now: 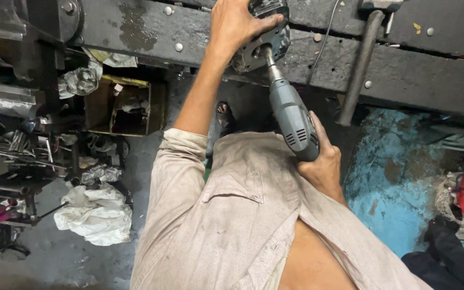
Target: The person uses a handheld rotary tool to grind the surface of a metal engine part clamped to a workbench. They reposition the part several times to access different areas and finish by lifting the part to inspect the work.
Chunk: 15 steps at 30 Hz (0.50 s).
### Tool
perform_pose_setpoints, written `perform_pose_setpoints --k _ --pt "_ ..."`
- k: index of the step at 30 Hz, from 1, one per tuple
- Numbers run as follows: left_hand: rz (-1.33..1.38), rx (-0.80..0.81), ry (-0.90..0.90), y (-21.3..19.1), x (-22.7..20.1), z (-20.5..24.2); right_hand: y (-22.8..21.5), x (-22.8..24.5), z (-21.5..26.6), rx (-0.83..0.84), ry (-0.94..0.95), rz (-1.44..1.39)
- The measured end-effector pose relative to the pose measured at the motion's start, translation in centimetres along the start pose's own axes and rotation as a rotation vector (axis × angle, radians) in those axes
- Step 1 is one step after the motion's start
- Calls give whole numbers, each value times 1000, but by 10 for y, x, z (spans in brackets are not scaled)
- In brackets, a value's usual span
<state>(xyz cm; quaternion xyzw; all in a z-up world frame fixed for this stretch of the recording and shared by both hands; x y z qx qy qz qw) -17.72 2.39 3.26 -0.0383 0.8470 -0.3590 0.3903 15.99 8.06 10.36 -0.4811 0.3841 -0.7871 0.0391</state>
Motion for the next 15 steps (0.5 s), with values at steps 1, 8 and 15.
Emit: perform_pose_setpoints --k 1,8,15 --pt "4 36 -49 2 3 1 0 -1 1 -11 -7 10" --pt "58 120 -137 4 12 -5 -8 -48 4 -116 31 -111" --pt "78 172 -241 2 19 -11 -26 -109 -12 -98 8 -338"
Point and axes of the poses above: each hand's wrist, its own z-axis away from the middle knuckle, its own y-axis out of the palm, x = y × z, the point moved 6 cm from there along -z, towards the middle knuckle, and after that the axes turned 6 degrees about y, right-handed, at the moved point
